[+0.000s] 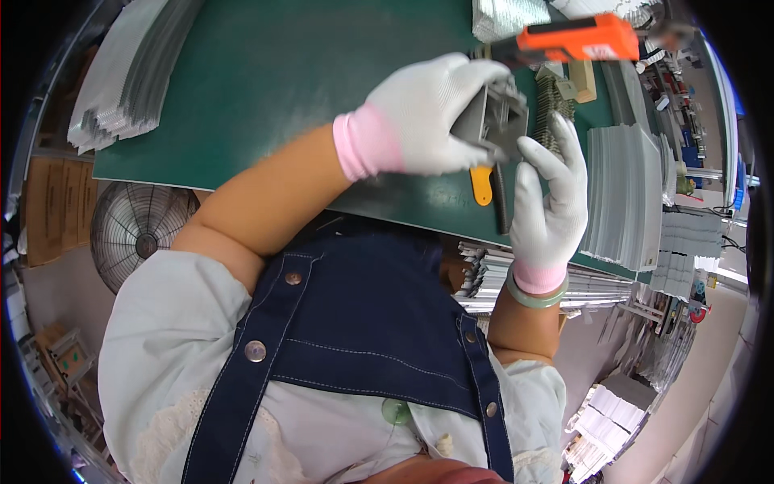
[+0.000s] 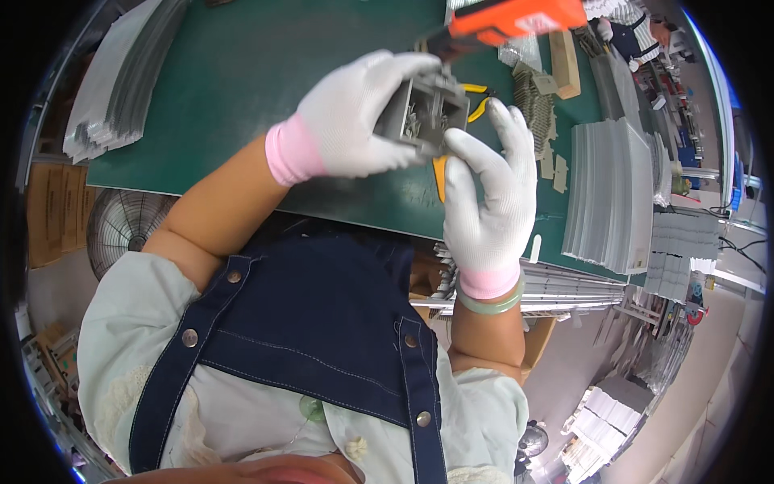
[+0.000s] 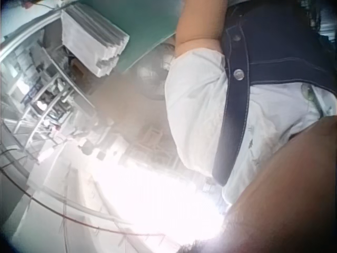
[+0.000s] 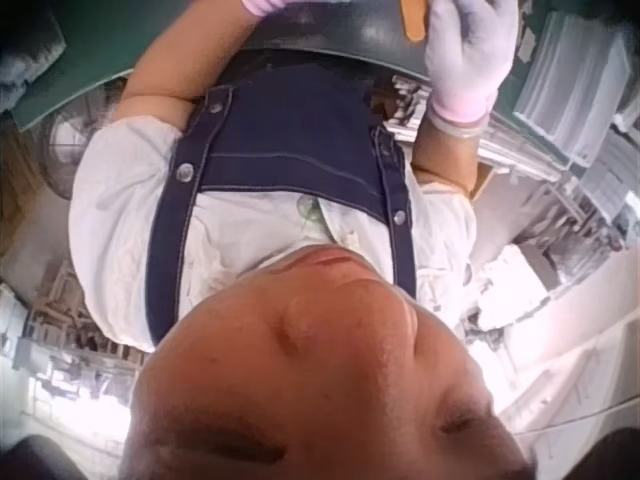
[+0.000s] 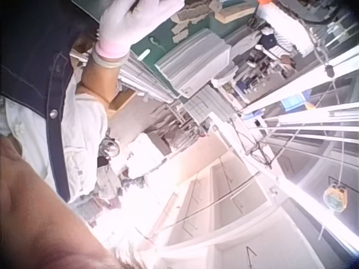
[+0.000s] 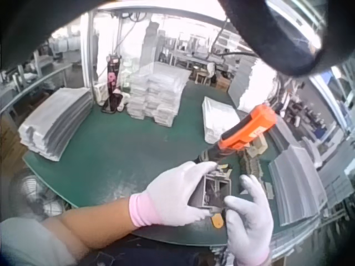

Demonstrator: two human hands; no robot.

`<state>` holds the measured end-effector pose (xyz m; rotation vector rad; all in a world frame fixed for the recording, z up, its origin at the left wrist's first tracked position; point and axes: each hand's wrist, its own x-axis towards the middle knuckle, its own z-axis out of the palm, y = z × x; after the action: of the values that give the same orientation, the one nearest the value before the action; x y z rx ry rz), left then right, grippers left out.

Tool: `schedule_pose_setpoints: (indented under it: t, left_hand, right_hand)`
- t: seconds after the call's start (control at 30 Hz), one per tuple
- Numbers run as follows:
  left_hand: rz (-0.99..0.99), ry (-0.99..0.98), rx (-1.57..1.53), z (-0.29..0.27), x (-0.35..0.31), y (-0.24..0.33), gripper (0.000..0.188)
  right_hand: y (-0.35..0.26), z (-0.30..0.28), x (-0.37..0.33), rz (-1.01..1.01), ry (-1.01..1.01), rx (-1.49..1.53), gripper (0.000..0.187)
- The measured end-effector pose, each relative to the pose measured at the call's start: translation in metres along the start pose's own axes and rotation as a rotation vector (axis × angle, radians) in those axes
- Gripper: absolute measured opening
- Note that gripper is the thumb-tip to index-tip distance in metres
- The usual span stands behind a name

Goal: The person assembles a small metal component by inserting a screw into a metal housing and tightening it with a screwdriver. They then use a power drill to secure the assembly further. The process involves repeated handling and inspection of the metal part on a green workbench.

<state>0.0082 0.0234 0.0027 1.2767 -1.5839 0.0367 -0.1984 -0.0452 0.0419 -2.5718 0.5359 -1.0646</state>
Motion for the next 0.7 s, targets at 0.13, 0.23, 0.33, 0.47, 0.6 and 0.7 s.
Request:
schedule_pose_setpoints:
  t: [0.13,0.23,0.33,0.47,0.6,0.7]
  left_hand:
    - [-0.073,-0.062,-0.029,0.002,-0.004,0.012,0.085]
    - [-0.047,-0.061,-0.009,0.008,-0.005,0.015,0.083]
    - [-0.041,-0.107,0.008,0.025,-0.011,0.021,0.080]
    - [-0.033,-0.162,0.033,0.044,-0.021,0.025,0.077]
    - [0.019,-0.124,0.050,0.056,-0.026,0.027,0.074]
    - [0.040,-0.123,0.054,0.064,-0.031,0.026,0.073]
  right_hand:
    - [0.002,-0.005,0.016,-0.094,-0.025,0.014,0.023]
    - [-0.006,-0.010,0.032,-0.187,-0.205,-0.241,0.025]
    - [-0.012,-0.029,0.042,-0.214,-0.394,-0.412,0.027]
    - [-0.023,-0.022,0.039,0.262,-0.665,-0.532,0.021]
    - [-0.007,-0.023,0.021,-0.193,-0.399,-0.659,0.024]
    - [0.019,-0.028,0.016,-0.167,-0.480,-0.411,0.025]
